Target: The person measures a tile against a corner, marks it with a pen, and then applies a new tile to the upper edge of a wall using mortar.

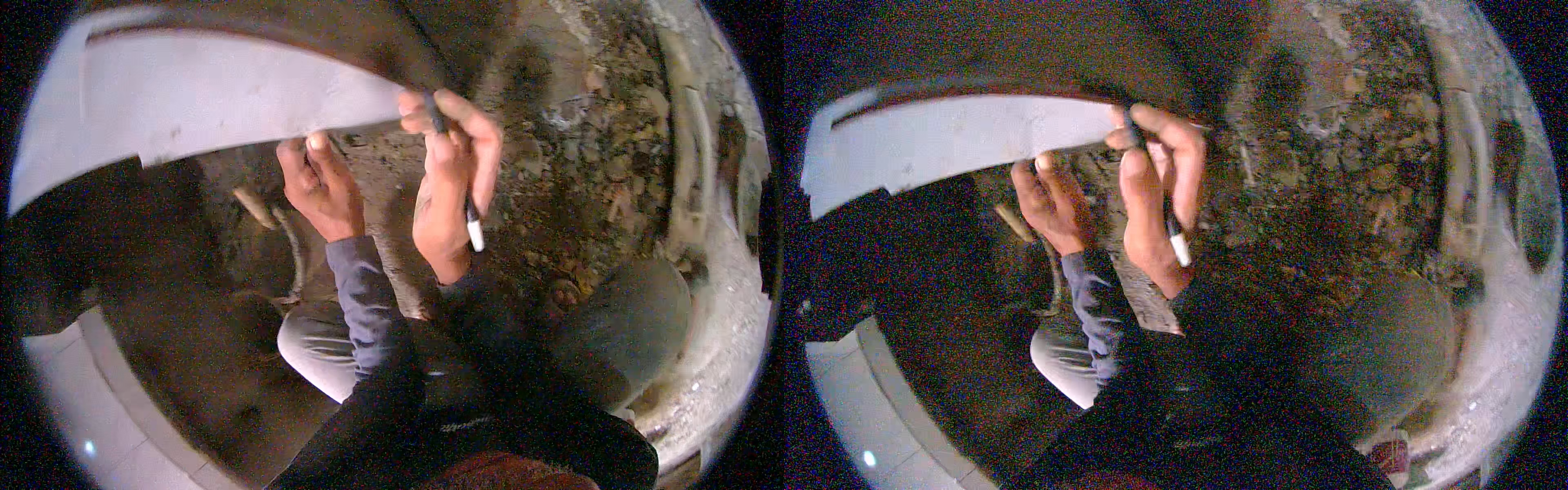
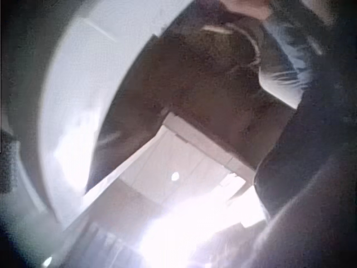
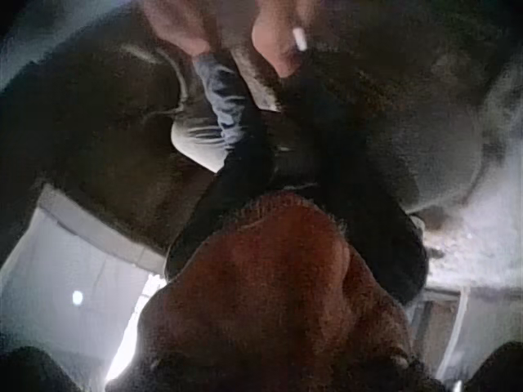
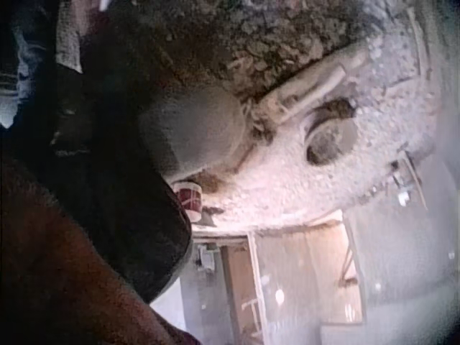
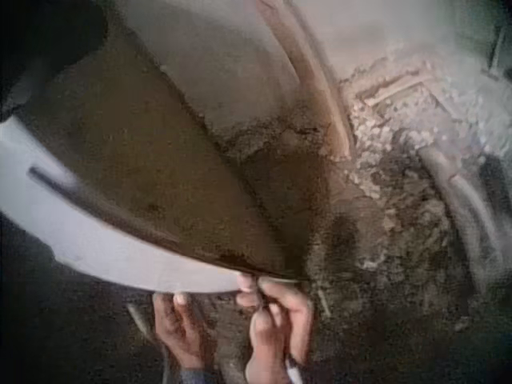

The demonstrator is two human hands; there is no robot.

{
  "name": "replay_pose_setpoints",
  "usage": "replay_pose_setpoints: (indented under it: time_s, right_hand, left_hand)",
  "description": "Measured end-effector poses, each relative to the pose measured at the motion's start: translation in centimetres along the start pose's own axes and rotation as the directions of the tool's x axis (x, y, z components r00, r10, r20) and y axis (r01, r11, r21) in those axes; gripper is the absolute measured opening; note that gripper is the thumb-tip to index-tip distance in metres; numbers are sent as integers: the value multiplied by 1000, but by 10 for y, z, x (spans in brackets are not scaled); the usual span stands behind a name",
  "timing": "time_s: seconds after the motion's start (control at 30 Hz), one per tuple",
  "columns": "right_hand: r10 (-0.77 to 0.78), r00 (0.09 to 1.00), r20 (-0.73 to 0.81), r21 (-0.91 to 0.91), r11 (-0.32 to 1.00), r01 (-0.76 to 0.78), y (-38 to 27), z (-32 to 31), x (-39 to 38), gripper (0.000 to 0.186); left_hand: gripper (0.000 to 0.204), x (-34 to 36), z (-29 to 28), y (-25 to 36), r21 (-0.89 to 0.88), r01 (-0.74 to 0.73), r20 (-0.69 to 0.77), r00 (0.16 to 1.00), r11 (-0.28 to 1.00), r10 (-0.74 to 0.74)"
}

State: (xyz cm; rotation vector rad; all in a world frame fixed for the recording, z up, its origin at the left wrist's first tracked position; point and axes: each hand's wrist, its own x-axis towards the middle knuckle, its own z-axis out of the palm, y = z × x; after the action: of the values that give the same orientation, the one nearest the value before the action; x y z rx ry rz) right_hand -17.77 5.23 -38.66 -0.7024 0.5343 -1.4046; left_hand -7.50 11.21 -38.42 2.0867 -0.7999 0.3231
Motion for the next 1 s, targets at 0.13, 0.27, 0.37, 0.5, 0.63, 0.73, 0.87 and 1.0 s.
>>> replay_pose_setpoints:
  time_s: [0.13,0.27,0.37,0.5,0.63,0.73,0.87,1.0]
  right_hand:
    - [-98,993,69,45,994,95,18,-16,-1,41]
    - [-103,972,210,-46,992,115,21,-26,4,37]
    - [-130,959,253,-65,986,151,18,-27,15,35]
    - [-119,971,207,18,993,117,11,-16,20,34]
    - [-119,981,153,104,989,103,12,-9,20,36]
    - [-121,984,133,102,989,108,9,-9,25,37]
    - [-79,987,138,69,995,70,9,-14,30,37]
    - [13,987,161,113,993,-31,4,-9,26,36]
  left_hand:
    - [44,-13,0,-15,152,-129,57,991,980,122]
    - [46,-9,22,-1,-314,-61,-9,998,948,61]
    - [46,-7,25,6,-338,-20,10,1000,941,24]
    - [41,-3,15,4,-270,41,5,999,962,-42]
    - [40,-6,14,5,-370,62,-39,996,927,-82]
    - [41,-10,14,-2,-317,19,-67,997,948,-42]
    - [40,-2,9,-7,-674,328,-42,877,662,-478]
    - [38,-13,4,-18,-438,169,-64,974,883,-218]
